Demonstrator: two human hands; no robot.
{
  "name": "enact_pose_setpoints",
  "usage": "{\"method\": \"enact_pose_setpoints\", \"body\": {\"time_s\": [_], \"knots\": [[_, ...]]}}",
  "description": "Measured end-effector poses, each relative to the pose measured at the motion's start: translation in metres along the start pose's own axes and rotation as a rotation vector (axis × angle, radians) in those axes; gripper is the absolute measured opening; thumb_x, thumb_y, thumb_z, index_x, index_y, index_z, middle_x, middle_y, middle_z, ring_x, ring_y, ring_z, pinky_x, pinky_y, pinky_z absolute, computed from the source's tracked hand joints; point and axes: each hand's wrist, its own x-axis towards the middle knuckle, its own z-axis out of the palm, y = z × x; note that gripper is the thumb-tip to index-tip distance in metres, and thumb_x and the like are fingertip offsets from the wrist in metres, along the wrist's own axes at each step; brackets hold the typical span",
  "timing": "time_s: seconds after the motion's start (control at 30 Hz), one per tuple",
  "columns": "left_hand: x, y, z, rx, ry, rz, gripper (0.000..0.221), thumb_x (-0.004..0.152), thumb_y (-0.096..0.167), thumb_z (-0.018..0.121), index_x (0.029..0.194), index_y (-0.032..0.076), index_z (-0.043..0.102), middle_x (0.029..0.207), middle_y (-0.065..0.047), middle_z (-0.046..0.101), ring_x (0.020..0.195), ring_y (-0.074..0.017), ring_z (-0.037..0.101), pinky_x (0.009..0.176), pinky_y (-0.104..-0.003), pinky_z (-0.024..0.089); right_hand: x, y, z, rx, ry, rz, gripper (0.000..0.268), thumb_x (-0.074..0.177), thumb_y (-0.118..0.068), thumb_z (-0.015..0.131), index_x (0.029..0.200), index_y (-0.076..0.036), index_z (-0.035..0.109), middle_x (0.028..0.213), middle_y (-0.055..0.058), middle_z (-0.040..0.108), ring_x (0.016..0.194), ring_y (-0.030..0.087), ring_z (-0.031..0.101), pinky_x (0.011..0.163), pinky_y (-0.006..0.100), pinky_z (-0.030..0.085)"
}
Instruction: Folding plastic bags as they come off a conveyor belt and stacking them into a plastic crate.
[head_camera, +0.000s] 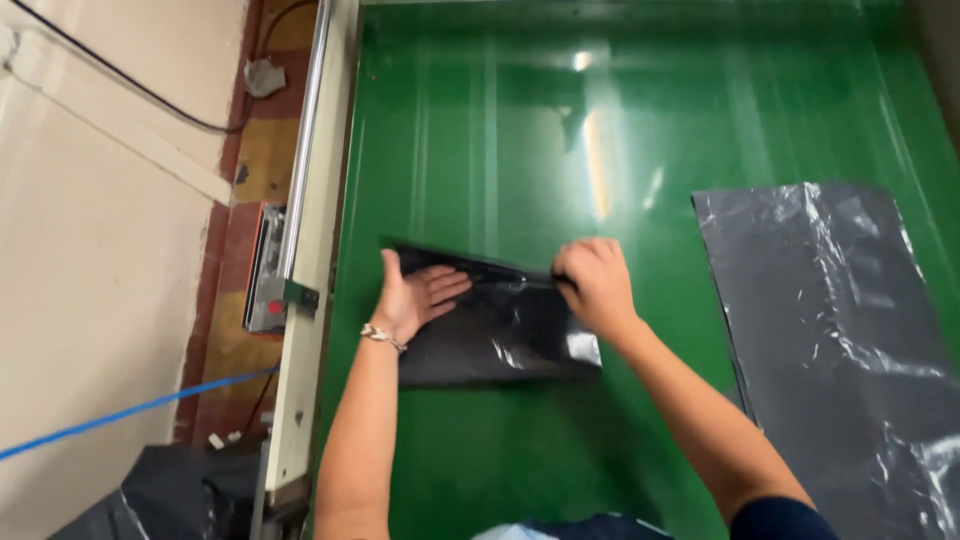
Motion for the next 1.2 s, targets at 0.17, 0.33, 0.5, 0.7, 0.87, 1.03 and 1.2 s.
{"method": "enact_pose_setpoints", "body": {"time_s": [0.17, 0.33, 0.5, 0.7, 0.87, 1.03, 1.2], "knots": [[0.012, -0.057, -0.091, -0.198, 0.181, 0.050, 0.095, 0.087, 0.082, 0.030, 0.138, 0.006, 0.055, 0.130, -0.015, 0.064, 0.117, -0.0306, 0.063, 0.106, -0.046, 0.045, -0.080, -0.037, 0.001, 0.066, 0.143, -0.240, 0.020, 0.098, -0.023, 0.044, 0.091, -0.018, 0.063, 0.101, -0.001, 0.067, 0.112, 0.025, 0.063, 0.091, 0.044, 0.048], [0.027, -0.105, -0.118, 0.059, 0.509, 0.309, 0.055, 0.092, 0.025, 0.077, 0.136, -0.001, 0.055, 0.132, -0.016, 0.059, 0.117, -0.0250, 0.059, 0.104, -0.040, 0.046, -0.104, -0.041, 0.003, 0.042, 0.067, -0.276, 0.011, 0.089, -0.017, 0.054, 0.091, -0.019, 0.065, 0.096, -0.002, 0.067, 0.111, 0.024, 0.065, 0.097, 0.044, 0.050], [0.008, -0.099, -0.021, 1.607, 0.994, 0.900, 0.049, 0.079, 0.029, 0.071, 0.122, 0.008, 0.060, 0.123, -0.014, 0.061, 0.122, -0.0314, 0.058, 0.107, -0.049, 0.042, -0.057, -0.082, -0.038, 0.280, -0.146, -0.176, 0.052, 0.086, -0.050, 0.066, 0.114, -0.007, 0.063, 0.114, 0.014, 0.066, 0.125, 0.036, 0.057, 0.104, 0.051, 0.044], [0.029, -0.137, 0.037, 1.880, 0.526, 0.635, 0.067, 0.089, 0.045, 0.048, 0.148, 0.012, 0.042, 0.163, -0.011, 0.029, 0.153, -0.0337, 0.013, 0.115, -0.066, 0.019, -0.045, -0.096, 0.076, 0.023, -0.205, 0.057, 0.095, 0.092, -0.074, 0.039, 0.153, -0.001, 0.035, 0.153, 0.024, 0.040, 0.147, 0.038, 0.030, 0.122, 0.050, 0.020], [-0.007, -0.112, 0.002, 1.959, 0.521, 0.549, 0.095, 0.083, 0.067, 0.053, 0.153, 0.007, 0.030, 0.164, -0.017, 0.023, 0.153, -0.0353, 0.015, 0.116, -0.066, 0.022, -0.050, -0.085, 0.041, -0.105, -0.347, 0.166, 0.100, 0.085, -0.073, 0.052, 0.150, 0.002, 0.038, 0.156, 0.025, 0.037, 0.149, 0.038, 0.027, 0.124, 0.051, 0.015], [-0.054, -0.108, -0.074, 2.004, 0.370, 0.637, 0.101, 0.082, 0.075, 0.052, 0.153, 0.007, 0.031, 0.164, -0.015, 0.023, 0.153, -0.0315, 0.018, 0.118, -0.057, 0.029, -0.055, -0.056, 0.015, -0.188, -0.298, 0.307, 0.098, 0.084, -0.065, 0.061, 0.149, 0.004, 0.039, 0.154, 0.027, 0.040, 0.147, 0.041, 0.031, 0.123, 0.052, 0.019], [-0.050, -0.116, -0.094, 2.290, 0.206, 1.502, 0.028, 0.103, 0.042, 0.042, 0.090, 0.021, 0.054, 0.081, 0.004, 0.044, 0.078, -0.0172, 0.051, 0.058, -0.031, 0.045, -0.043, -0.112, 0.029, -0.057, -0.222, 0.007, 0.080, 0.080, -0.040, 0.069, 0.144, 0.003, 0.045, 0.150, 0.025, 0.044, 0.143, 0.043, 0.037, 0.119, 0.056, 0.026]]}}
